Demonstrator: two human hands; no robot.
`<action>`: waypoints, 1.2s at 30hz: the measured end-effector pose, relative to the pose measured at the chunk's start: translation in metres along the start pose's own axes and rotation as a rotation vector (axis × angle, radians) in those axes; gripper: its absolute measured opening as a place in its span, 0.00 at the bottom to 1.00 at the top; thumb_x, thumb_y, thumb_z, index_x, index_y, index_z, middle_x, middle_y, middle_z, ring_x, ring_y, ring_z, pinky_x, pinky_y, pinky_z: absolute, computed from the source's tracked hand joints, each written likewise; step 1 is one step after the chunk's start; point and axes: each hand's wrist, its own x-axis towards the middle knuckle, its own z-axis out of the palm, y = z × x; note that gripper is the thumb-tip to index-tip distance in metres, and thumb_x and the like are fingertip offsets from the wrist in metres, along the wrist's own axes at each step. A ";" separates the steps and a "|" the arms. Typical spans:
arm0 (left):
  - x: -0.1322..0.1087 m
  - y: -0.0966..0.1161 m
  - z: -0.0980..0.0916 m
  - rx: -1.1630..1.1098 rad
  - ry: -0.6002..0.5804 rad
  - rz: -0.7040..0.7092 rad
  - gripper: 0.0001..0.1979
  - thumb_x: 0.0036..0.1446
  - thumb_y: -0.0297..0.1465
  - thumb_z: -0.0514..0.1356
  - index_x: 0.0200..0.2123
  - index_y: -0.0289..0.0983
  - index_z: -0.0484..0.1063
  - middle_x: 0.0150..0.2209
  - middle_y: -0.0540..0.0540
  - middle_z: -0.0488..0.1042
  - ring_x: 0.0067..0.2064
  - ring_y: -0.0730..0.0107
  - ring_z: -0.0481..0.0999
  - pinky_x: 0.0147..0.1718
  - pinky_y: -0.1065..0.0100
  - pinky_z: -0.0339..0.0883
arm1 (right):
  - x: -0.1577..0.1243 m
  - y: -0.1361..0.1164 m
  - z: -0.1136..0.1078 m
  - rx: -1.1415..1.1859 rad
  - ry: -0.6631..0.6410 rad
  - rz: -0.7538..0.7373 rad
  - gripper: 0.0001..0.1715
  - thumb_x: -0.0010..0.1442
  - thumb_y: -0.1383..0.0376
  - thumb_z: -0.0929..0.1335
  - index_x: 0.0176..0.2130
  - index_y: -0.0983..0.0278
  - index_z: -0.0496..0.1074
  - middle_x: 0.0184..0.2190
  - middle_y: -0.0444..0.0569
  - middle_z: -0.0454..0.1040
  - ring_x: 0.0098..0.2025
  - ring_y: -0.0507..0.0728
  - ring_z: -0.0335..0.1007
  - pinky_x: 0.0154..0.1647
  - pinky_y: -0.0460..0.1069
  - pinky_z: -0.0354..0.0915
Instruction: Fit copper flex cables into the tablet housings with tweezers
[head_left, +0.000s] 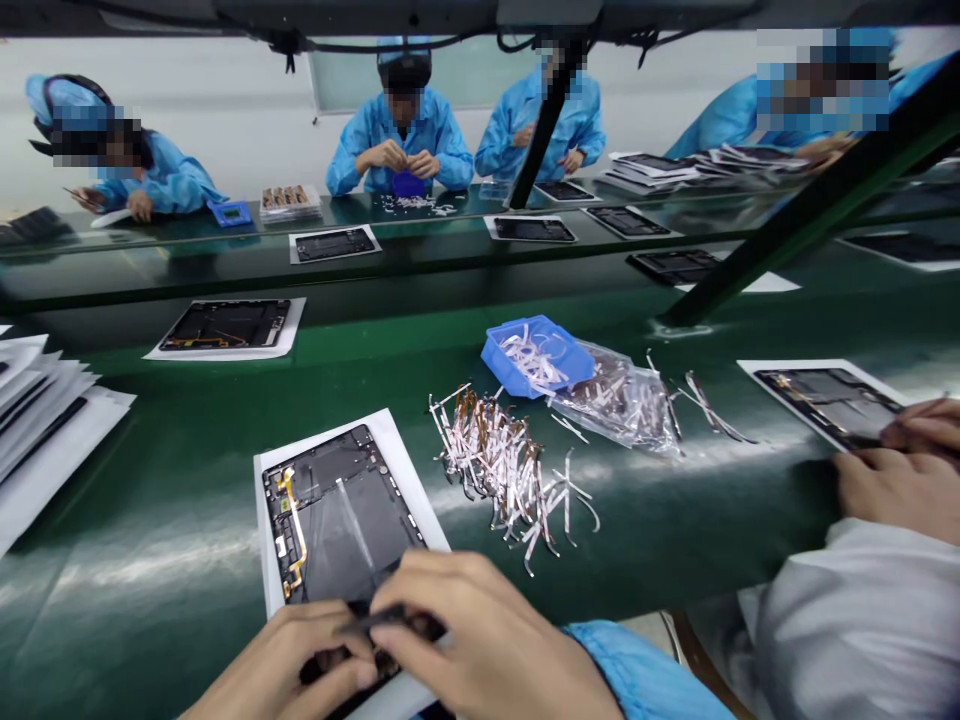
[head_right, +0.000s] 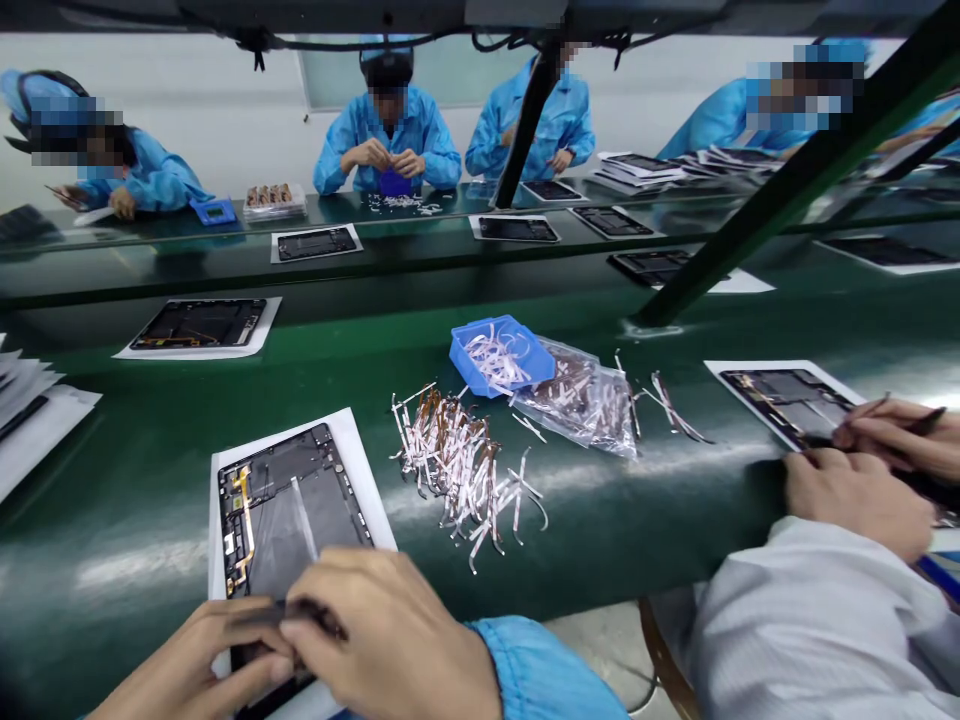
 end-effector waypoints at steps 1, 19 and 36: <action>0.001 -0.001 0.000 -0.019 0.052 -0.017 0.11 0.62 0.39 0.59 0.32 0.43 0.79 0.33 0.49 0.80 0.36 0.68 0.79 0.36 0.77 0.70 | -0.001 0.000 -0.003 0.114 0.167 -0.019 0.09 0.60 0.67 0.70 0.42 0.59 0.79 0.34 0.45 0.76 0.35 0.53 0.73 0.36 0.46 0.65; 0.012 -0.007 0.029 0.220 0.734 0.647 0.05 0.60 0.23 0.62 0.40 0.35 0.75 0.30 0.48 0.80 0.29 0.71 0.80 0.30 0.74 0.75 | -0.005 0.017 0.070 1.363 0.669 0.200 0.18 0.49 0.57 0.79 0.34 0.61 0.73 0.32 0.42 0.73 0.30 0.50 0.70 0.30 0.45 0.69; 0.012 -0.018 0.031 0.379 0.726 0.759 0.09 0.56 0.17 0.64 0.40 0.30 0.77 0.33 0.43 0.81 0.32 0.69 0.81 0.29 0.70 0.71 | -0.005 0.027 0.083 1.345 0.627 0.221 0.16 0.49 0.61 0.79 0.31 0.63 0.72 0.27 0.43 0.75 0.28 0.51 0.72 0.32 0.45 0.68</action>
